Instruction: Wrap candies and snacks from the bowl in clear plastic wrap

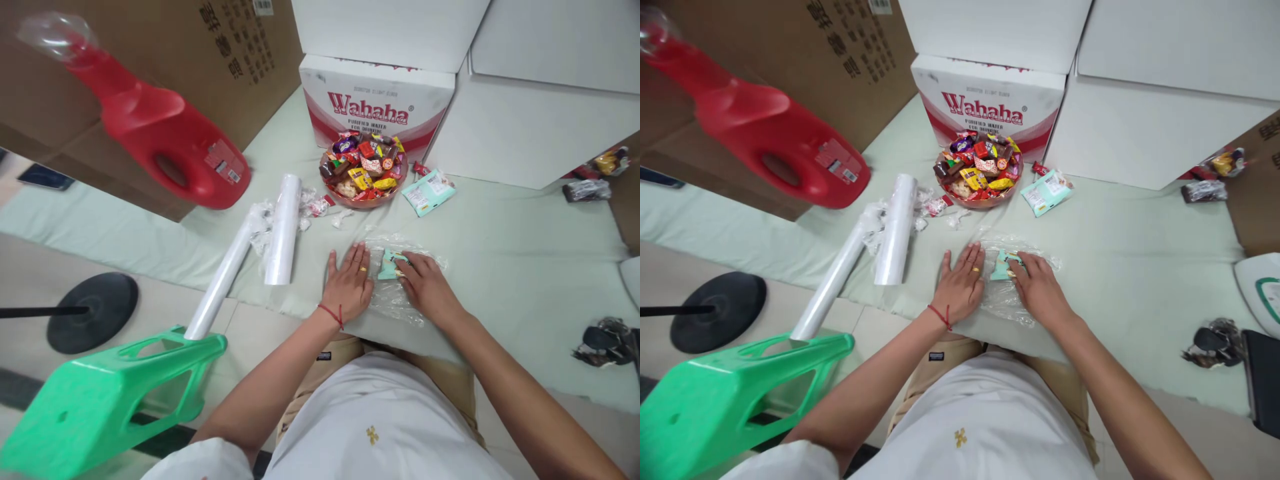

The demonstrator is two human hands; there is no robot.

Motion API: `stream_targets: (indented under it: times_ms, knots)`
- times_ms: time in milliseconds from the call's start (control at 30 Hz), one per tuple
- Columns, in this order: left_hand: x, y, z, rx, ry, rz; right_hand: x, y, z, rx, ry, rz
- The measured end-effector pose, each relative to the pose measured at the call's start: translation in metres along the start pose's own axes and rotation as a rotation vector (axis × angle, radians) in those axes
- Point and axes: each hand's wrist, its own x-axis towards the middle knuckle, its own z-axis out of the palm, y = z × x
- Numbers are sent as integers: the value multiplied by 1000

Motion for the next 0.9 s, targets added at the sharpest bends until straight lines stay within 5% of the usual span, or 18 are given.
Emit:
stream_targets:
  times_ms: [200,433,633,767,900]
  knots:
    - [0,-1,-1,-47,-3,-5,7,-10,-8,60,98,6]
    - [-3,-9,4,-98,99,-45,-2,-37,19,-97,0,11]
    - [-5,-5,3,-78,63,228,0,-18,4,-47,-92,-16]
    - [-3,-2,3,-100,53,207,35,6,-40,191,-174,-25]
    - [-2,-3,4,-95,47,210,118,7,-73,114,59,101]
